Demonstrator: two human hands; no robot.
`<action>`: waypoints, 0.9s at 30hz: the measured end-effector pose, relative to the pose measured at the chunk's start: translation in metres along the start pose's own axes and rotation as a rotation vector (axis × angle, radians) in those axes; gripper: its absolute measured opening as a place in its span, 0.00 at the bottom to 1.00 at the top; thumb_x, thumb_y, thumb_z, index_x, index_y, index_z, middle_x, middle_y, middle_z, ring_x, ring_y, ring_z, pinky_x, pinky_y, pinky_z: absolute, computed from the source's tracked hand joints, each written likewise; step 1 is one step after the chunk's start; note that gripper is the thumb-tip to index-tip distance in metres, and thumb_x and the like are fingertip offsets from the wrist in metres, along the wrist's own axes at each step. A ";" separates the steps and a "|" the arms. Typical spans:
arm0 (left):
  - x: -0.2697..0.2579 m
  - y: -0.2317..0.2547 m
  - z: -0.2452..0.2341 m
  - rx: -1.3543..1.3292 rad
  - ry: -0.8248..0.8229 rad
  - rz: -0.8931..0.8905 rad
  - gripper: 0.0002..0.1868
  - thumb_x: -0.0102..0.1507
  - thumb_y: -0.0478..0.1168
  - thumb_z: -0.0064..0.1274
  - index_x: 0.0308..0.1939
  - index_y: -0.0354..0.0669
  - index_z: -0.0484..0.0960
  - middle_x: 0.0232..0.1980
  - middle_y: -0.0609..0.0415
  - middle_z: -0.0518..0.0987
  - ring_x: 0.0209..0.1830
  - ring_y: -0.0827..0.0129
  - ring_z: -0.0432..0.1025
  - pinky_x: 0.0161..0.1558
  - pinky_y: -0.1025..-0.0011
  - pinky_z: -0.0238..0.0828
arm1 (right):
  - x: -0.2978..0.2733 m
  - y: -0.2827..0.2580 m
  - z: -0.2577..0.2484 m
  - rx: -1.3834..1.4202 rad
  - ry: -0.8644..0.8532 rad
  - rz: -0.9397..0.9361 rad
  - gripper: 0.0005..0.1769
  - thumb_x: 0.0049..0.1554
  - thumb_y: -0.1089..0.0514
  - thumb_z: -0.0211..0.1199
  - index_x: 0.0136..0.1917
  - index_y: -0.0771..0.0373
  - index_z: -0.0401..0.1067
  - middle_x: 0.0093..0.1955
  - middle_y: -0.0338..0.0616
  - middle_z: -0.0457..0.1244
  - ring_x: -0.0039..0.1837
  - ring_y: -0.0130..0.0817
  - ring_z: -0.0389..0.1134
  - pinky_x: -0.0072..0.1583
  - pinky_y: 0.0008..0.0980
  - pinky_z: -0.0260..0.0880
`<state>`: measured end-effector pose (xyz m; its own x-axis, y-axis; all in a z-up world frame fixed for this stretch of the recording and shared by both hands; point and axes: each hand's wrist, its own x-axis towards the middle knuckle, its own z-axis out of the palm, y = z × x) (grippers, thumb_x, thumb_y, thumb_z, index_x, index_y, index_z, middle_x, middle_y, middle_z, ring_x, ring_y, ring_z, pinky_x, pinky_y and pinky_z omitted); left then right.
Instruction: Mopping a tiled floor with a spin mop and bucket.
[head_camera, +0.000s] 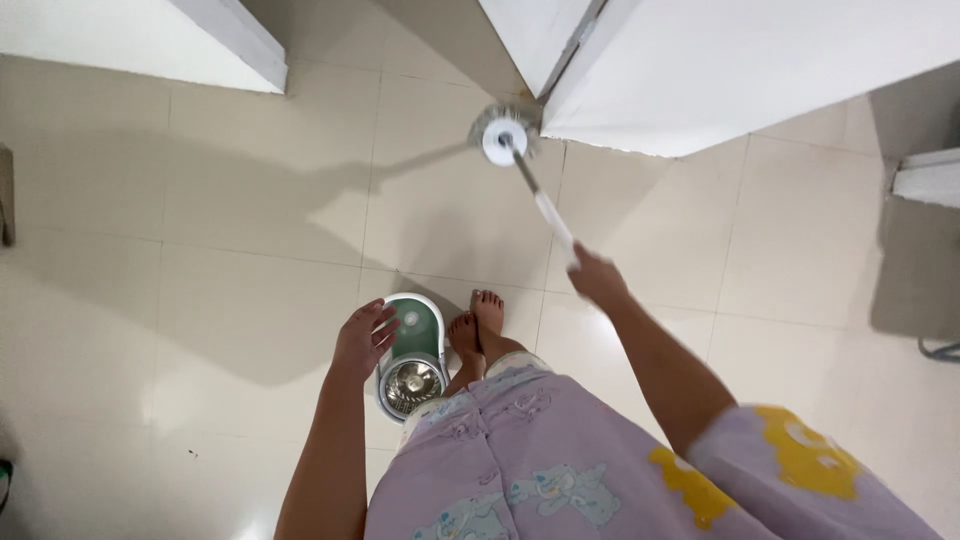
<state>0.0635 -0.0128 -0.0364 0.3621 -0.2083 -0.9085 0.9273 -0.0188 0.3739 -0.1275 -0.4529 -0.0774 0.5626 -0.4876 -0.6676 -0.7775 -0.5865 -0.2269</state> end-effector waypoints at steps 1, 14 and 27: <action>-0.001 -0.001 0.002 -0.007 0.004 0.003 0.17 0.70 0.45 0.47 0.63 0.48 0.74 0.55 0.54 0.81 0.51 0.64 0.75 0.51 0.62 0.71 | 0.012 -0.022 -0.023 -0.004 -0.002 -0.007 0.38 0.61 0.45 0.56 0.82 0.46 0.51 0.57 0.57 0.68 0.54 0.53 0.71 0.57 0.49 0.73; 0.016 -0.026 0.030 -0.063 0.020 0.003 0.18 0.69 0.46 0.50 0.62 0.47 0.74 0.55 0.52 0.82 0.52 0.61 0.77 0.51 0.61 0.72 | -0.103 0.030 -0.028 -0.159 -0.311 0.113 0.40 0.65 0.45 0.50 0.85 0.40 0.40 0.48 0.55 0.70 0.45 0.49 0.74 0.48 0.49 0.79; 0.013 -0.028 0.032 -0.195 0.101 0.030 0.18 0.68 0.44 0.50 0.61 0.45 0.75 0.55 0.52 0.81 0.53 0.63 0.77 0.55 0.60 0.74 | 0.047 -0.029 -0.062 -0.006 -0.209 -0.004 0.42 0.62 0.46 0.57 0.84 0.44 0.45 0.51 0.51 0.70 0.39 0.39 0.71 0.45 0.41 0.75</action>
<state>0.0389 -0.0464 -0.0530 0.3883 -0.1072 -0.9153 0.9134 0.1769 0.3667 -0.0616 -0.4990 -0.0582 0.4944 -0.3409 -0.7996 -0.7734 -0.5925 -0.2256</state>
